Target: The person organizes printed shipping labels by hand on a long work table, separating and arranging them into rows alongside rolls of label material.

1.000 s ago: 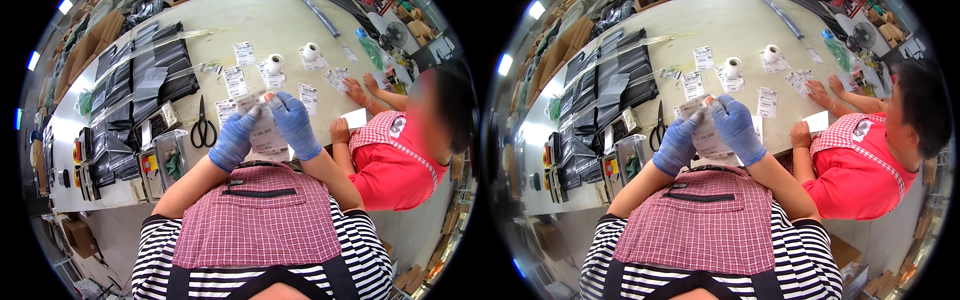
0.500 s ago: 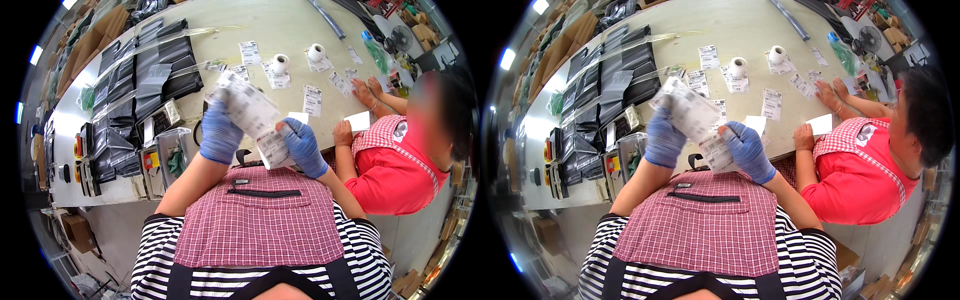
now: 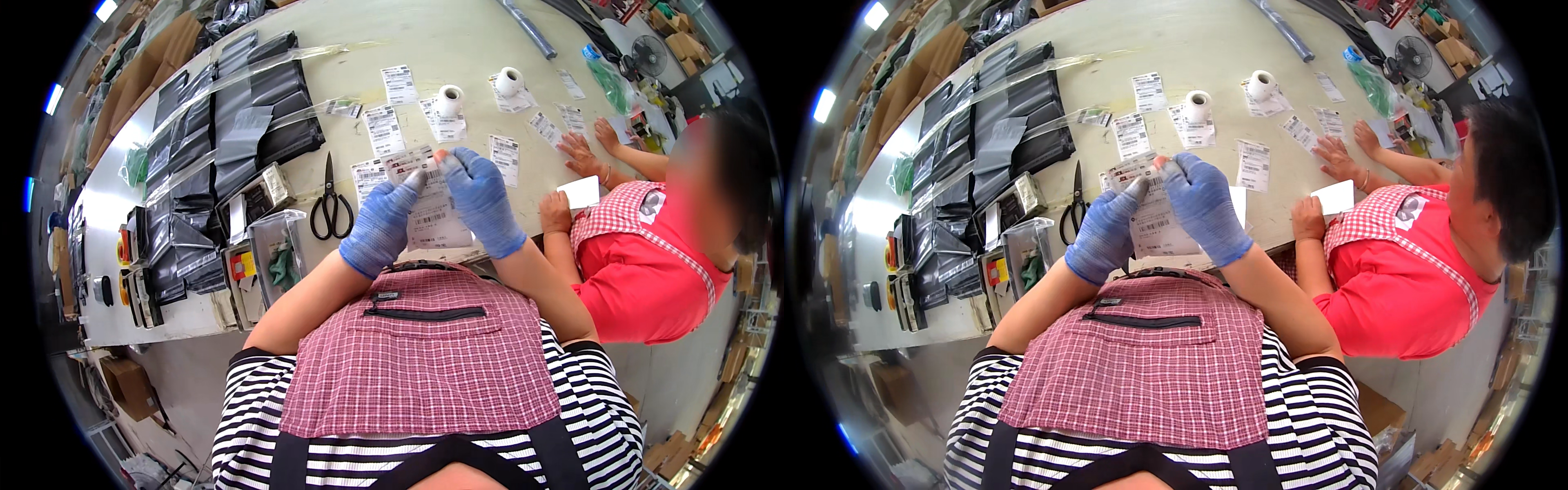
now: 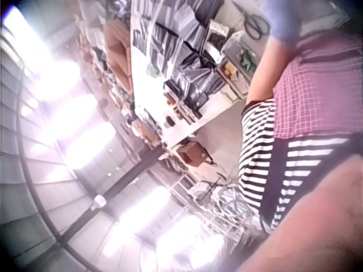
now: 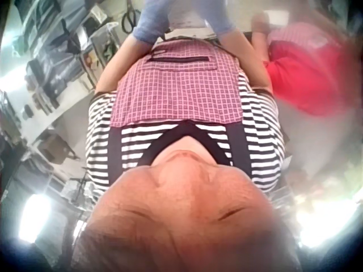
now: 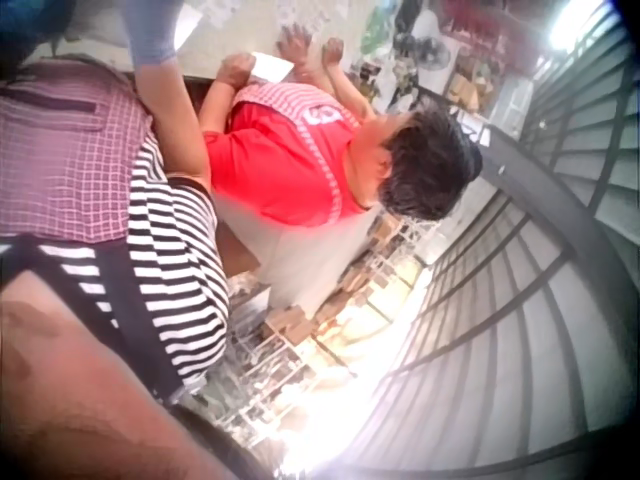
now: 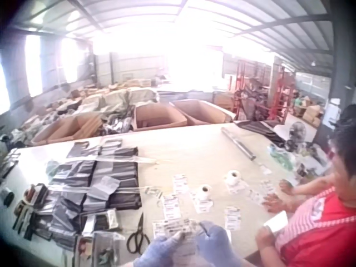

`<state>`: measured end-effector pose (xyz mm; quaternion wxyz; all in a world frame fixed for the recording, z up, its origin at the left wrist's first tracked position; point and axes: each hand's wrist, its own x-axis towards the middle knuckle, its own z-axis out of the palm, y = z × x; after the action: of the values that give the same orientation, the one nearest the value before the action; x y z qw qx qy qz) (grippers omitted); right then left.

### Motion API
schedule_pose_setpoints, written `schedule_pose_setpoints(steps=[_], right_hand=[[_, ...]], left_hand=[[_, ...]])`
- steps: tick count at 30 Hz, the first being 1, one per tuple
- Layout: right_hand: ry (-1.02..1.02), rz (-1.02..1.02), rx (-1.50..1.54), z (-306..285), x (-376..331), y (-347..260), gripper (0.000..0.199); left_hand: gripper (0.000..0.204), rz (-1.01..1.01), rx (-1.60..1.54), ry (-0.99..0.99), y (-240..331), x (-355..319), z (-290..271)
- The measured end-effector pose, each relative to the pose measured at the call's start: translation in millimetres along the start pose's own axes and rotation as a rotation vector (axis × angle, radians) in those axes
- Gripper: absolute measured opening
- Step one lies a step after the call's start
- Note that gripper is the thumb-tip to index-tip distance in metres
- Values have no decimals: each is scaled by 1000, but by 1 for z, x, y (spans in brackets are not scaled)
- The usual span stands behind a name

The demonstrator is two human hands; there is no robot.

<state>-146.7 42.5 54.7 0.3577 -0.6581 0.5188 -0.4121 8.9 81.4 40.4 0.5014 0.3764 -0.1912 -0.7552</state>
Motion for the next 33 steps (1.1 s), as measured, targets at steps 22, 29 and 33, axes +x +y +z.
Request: schedule_pose_setpoints(steps=[22, 29, 33], right_hand=[[-36, 80, 159, -7, -7, -3, 31], [56, -72, -71, 9, 14, 3, 35], [-155, 101, 110, -4, 0, 6, 38]], left_hand=[[45, 243, 243, 154, 11, 17, -49], [47, -27, -41, 4, 4, -7, 14], [41, 131, -51, 67, 6, 1, -2]])
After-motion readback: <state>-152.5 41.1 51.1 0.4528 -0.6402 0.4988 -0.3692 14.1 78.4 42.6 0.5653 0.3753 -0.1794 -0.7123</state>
